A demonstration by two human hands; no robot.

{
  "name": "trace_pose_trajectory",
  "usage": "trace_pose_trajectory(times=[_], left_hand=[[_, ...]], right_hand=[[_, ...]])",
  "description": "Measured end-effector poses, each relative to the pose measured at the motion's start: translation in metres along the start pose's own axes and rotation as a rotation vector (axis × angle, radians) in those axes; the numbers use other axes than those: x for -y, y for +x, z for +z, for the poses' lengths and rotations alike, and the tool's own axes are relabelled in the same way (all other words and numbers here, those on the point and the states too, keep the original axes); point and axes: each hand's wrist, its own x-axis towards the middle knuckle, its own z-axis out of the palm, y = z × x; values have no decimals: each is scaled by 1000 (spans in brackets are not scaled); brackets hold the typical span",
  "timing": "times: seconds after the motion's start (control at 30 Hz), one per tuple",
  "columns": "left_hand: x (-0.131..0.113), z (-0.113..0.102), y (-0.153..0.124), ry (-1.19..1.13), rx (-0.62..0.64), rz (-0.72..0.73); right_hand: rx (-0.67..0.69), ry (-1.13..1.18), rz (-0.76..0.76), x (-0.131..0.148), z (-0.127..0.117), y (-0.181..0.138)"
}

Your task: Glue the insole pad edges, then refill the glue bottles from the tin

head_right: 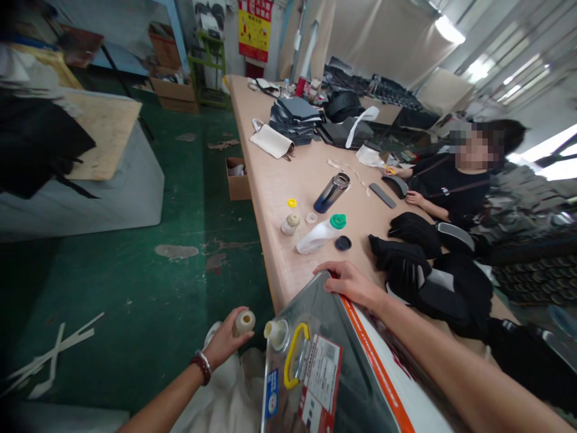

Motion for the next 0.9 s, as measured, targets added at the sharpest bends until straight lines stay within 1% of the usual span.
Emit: trace_pose_trajectory(times=[0.13,0.27,0.33,0.43,0.63,0.73,0.9], left_hand=[[-2,3,-4,52,-57,44],[5,3,-4,59,-81,39],[10,1,-3,48,-68,48],[14,-2,1,36,-34,101],[11,-9,6,25,-6,142],[13,-6,5,19,-15,139],[28,5,3,-3,-40,132]], right_hand=[[13,8,-5,0,-2,5],[54,-31,3,2,6,14],[58,-38,17,4,12,18],[52,-36,24,8,20,20],[74,-38,48,12,31,26],[93,-41,38,10,34,30],[119,-100,41,7,37,43]])
